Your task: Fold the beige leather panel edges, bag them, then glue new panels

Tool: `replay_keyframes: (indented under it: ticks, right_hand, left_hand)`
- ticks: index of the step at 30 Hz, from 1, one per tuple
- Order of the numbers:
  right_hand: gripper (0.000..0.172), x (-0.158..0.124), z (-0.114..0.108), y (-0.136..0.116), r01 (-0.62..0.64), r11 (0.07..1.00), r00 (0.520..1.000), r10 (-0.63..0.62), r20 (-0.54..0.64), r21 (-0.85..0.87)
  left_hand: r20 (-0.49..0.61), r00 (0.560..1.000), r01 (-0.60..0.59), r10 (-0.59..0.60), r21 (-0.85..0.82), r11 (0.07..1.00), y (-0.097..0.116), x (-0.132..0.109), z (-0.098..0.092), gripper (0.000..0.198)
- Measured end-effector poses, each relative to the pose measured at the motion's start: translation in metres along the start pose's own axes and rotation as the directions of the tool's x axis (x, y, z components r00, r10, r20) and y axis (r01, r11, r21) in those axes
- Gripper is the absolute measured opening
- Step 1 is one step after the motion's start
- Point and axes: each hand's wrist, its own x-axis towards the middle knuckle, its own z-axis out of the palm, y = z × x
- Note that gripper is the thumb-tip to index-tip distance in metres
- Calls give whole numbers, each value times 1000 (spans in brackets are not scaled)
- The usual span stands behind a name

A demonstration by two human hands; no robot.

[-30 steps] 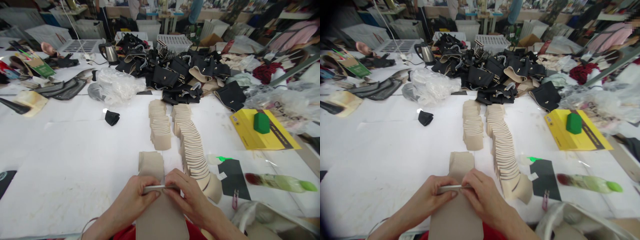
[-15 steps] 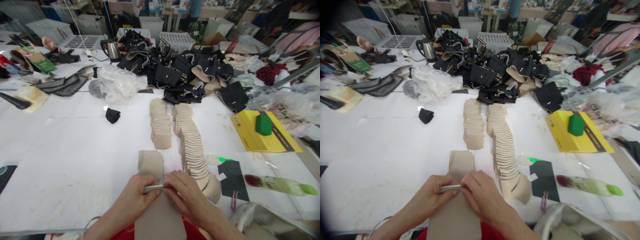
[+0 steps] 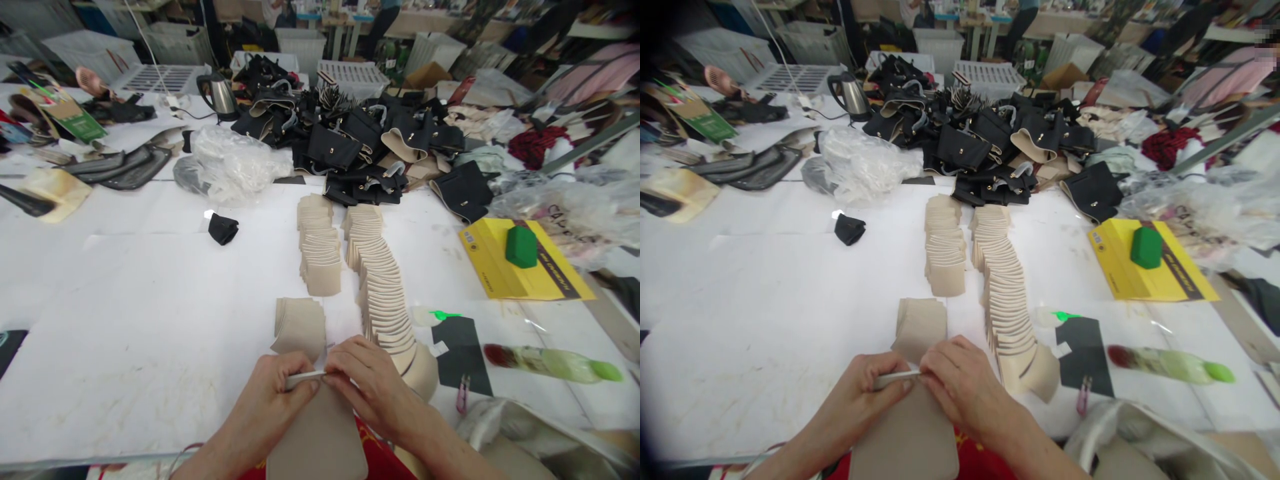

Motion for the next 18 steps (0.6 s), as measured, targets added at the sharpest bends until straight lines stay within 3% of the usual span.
replay_keyframes:
  ticks: [5,11,18]
  right_hand:
    - [11,-2,-1,4,-113,990,987,102,122,86]
    - [9,-1,1,4,-152,982,966,124,229,110]
    - [4,-10,28,-1,-164,986,943,158,292,-5]
  left_hand:
    - [46,997,64,-58,-138,988,-10,2,5,24]
    - [59,996,78,-70,-156,985,-20,3,7,28]
    - [243,970,-17,5,49,999,-35,15,-7,55]
